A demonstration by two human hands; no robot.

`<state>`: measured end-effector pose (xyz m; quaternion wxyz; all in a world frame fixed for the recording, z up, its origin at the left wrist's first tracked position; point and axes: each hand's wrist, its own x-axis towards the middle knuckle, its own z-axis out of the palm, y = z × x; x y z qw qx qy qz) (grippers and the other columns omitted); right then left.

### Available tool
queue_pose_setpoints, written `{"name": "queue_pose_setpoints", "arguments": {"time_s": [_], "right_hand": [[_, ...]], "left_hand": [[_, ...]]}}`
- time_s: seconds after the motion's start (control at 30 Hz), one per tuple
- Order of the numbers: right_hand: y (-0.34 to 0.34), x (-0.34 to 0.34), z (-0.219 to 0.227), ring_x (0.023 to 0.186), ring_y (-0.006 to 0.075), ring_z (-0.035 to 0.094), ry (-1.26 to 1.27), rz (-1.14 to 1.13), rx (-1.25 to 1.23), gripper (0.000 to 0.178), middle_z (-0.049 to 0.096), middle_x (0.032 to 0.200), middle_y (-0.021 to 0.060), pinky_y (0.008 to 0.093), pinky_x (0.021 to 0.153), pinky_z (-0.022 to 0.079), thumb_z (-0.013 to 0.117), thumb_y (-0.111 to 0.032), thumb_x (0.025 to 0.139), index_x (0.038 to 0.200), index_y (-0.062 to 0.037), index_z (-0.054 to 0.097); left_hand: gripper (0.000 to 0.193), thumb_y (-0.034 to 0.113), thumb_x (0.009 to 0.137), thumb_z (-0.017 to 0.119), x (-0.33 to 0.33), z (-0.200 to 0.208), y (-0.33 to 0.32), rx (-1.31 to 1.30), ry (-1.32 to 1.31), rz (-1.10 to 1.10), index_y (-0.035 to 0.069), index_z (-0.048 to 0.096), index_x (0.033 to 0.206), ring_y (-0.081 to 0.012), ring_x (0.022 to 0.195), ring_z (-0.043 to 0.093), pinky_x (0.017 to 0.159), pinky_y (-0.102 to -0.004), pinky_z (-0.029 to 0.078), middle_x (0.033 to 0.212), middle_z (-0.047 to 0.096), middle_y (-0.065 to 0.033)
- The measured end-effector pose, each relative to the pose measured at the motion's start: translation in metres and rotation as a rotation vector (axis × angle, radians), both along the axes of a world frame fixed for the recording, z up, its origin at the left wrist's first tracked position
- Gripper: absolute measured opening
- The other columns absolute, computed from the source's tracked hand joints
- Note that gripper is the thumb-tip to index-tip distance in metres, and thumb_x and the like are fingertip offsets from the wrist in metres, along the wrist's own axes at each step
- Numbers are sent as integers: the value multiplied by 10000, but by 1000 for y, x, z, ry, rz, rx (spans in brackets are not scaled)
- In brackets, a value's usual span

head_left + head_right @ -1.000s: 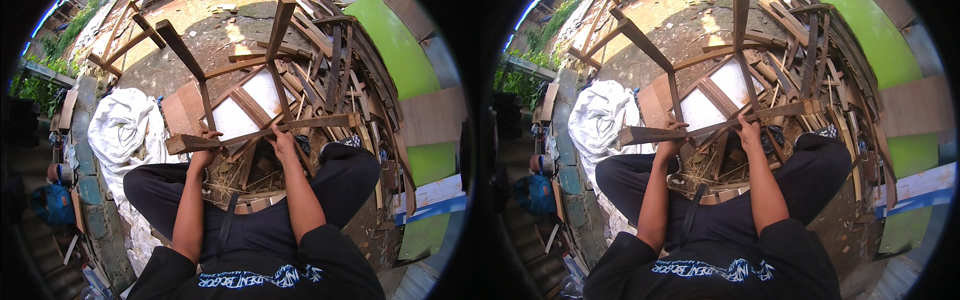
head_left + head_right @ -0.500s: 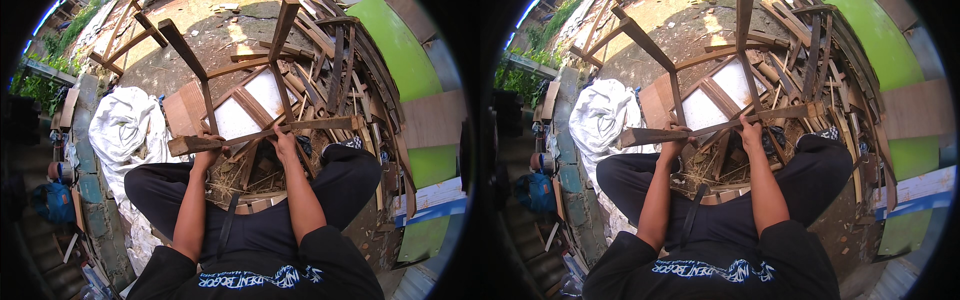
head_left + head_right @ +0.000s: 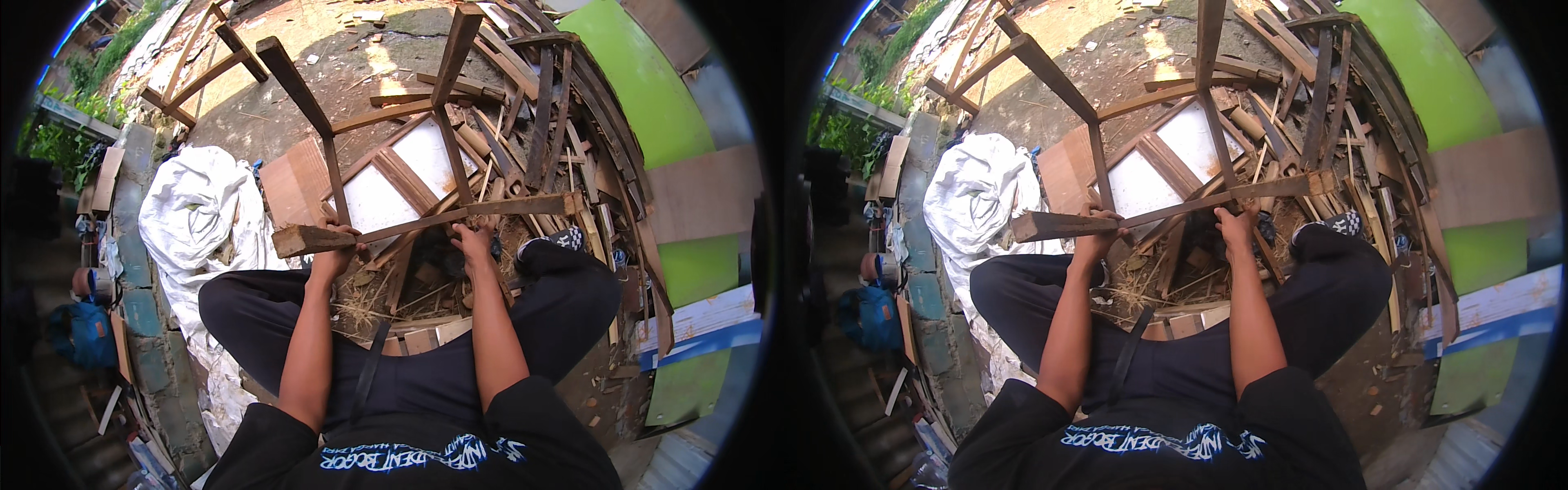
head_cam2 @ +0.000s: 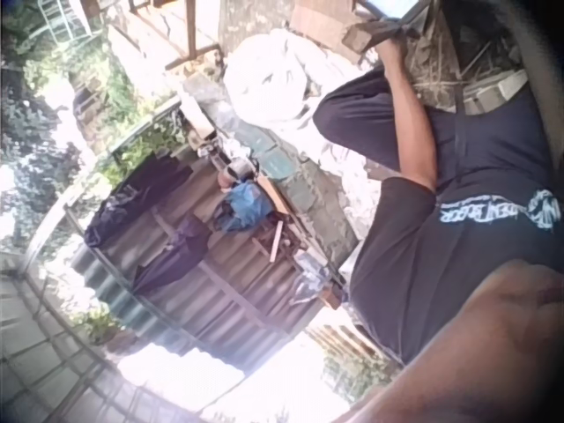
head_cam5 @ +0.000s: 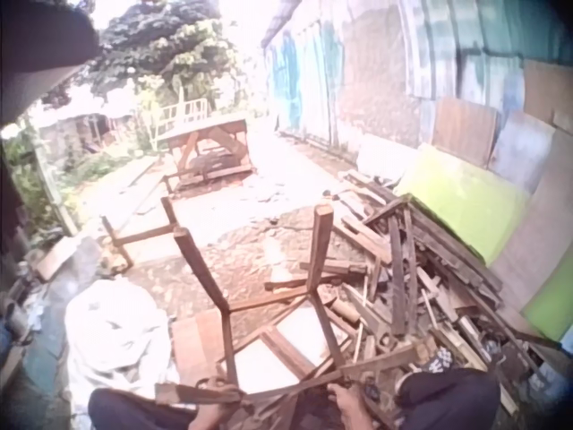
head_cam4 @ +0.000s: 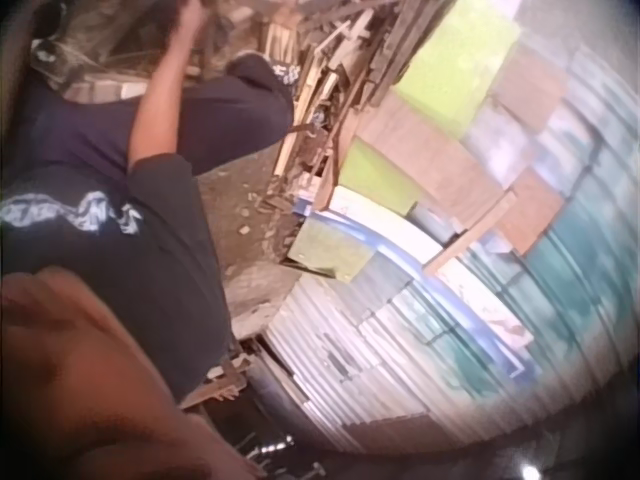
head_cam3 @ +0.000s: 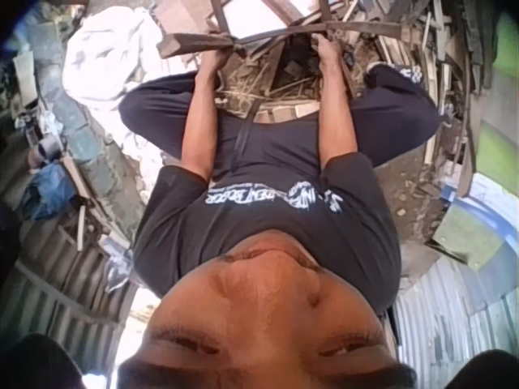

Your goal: The person sits on the ground and assembles a wooden frame by hand, using a hammer to drive nails into the joints. They repeatedly adjust the frame's position and hammer different sections to secure the pieces together.

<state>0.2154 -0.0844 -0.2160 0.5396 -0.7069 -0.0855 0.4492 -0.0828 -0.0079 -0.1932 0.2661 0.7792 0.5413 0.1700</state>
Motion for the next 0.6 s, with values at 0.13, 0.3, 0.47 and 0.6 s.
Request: {"name": "queue_pose_setpoints", "arguments": {"time_s": [0.13,0.3,0.47,0.6], "right_hand": [[0,37,-13,1118,247,640,26,73,282,813,588,1292,104,341,921,534,650,76,856,1568,-129,314],[2,24,-12,908,117,624,-140,125,396,533,634,1077,25,250,760,511,644,71,895,1392,-100,555],[2,21,-5,999,149,630,-240,130,421,426,629,1094,32,276,844,519,682,48,897,1292,-84,590],[1,21,-8,1014,147,621,-278,165,435,395,614,1128,42,279,870,516,682,57,898,1259,-68,581]], "left_hand": [[369,290,735,879,6,1,2,-32,1,-18,76,761,1012,-377,1204,512,994,-477,456,1072,659,-148],[369,240,712,905,2,-8,7,25,20,-48,72,769,1011,-371,1157,554,981,-471,465,1049,655,-168],[366,246,710,903,0,-5,9,-120,-94,-3,75,776,1008,-362,1188,524,1006,-470,442,1034,688,-151],[370,244,707,901,-4,-12,7,-16,-93,-16,79,777,1013,-358,1180,517,1000,-477,442,1005,705,-143]]}}
